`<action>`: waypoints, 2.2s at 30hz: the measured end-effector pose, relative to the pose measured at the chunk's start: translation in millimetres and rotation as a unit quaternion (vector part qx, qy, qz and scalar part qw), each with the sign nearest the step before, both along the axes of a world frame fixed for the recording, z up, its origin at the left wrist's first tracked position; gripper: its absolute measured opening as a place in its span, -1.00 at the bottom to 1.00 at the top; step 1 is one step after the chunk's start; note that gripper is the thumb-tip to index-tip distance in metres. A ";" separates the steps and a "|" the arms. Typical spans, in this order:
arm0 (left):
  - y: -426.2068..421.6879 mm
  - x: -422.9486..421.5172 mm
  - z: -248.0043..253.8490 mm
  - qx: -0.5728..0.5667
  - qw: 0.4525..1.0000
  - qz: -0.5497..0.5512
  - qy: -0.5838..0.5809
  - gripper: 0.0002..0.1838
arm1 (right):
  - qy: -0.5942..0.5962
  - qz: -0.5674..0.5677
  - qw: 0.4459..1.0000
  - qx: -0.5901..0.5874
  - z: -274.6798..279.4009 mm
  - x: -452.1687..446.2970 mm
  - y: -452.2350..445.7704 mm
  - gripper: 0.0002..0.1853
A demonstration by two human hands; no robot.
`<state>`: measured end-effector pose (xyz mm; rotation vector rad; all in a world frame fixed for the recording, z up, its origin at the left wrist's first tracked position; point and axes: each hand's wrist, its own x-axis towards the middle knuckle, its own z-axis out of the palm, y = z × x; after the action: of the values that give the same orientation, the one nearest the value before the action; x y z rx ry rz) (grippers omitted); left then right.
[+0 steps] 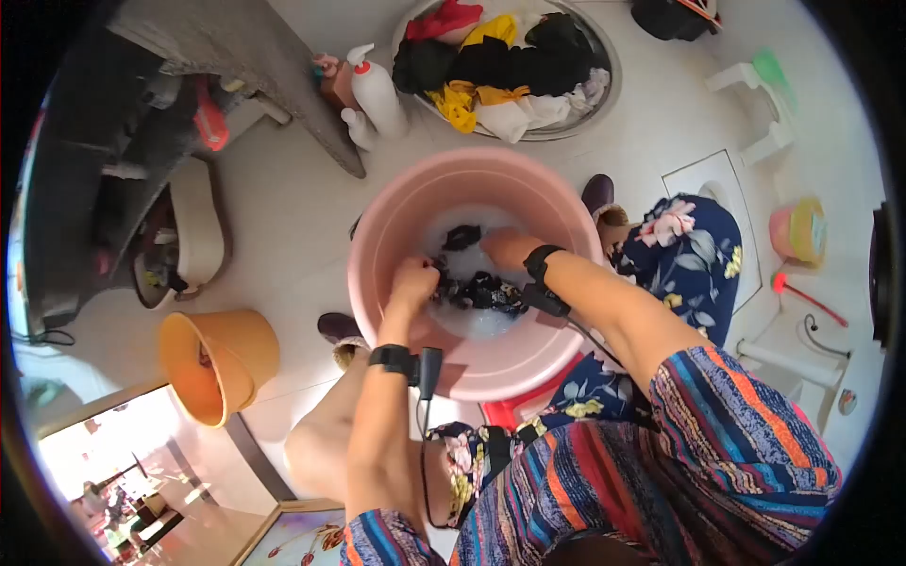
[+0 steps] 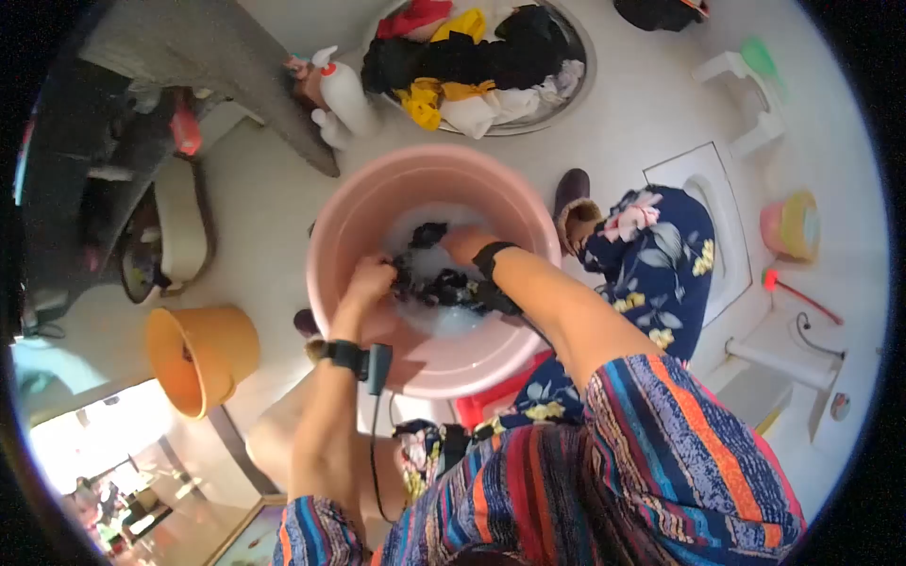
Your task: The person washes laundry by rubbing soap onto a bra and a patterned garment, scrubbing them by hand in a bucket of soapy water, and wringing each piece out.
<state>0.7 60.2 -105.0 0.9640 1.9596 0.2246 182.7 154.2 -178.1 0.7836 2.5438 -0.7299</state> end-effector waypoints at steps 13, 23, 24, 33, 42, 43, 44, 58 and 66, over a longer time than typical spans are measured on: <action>-26.2 14.0 304.0 0.382 0.784 0.194 -0.450 -0.84 | 0.495 -0.120 0.859 -0.046 73.8 -36.7 -57.7 0.20; -38.2 -12.9 319.9 0.495 0.707 0.255 -0.436 -0.76 | 0.227 -0.208 0.942 -0.132 87.5 -11.0 -63.1 -0.40; -40.0 -19.1 301.2 0.473 0.730 0.266 -0.416 -0.76 | 0.142 -0.233 0.953 -0.127 84.3 -4.1 -56.0 -0.50; -43.0 -3.9 39.2 0.209 0.961 0.172 -0.061 -0.70 | 0.326 -0.370 0.835 -0.245 147.8 0.1 -38.6 -0.66; -67.6 41.9 43.4 0.004 0.579 0.398 -0.711 -0.12 | 0.411 -0.268 0.801 -0.344 228.9 -2.9 -78.2 -0.58; -66.5 42.0 40.6 0.006 0.577 0.399 -0.713 -0.12 | 0.402 -0.267 0.786 -0.387 244.2 -4.1 -91.6 -0.56; -65.2 40.9 36.5 0.064 0.569 0.401 -0.715 -0.12 | 0.388 -0.236 0.797 -0.399 249.5 -2.6 -100.3 -0.55; -72.9 46.3 40.6 0.164 0.451 0.396 -0.783 -0.73 | 0.393 -0.566 0.494 -0.530 107.8 32.0 -26.5 -0.63; -86.4 66.4 56.5 0.121 0.430 0.340 -0.828 -0.67 | 0.440 -0.459 0.417 -0.649 122.7 2.3 -64.7 -0.60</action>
<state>67.1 -26.3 -48.5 -0.2646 0.1868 1.3283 185.0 89.4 -55.4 1.1157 0.6231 -3.4316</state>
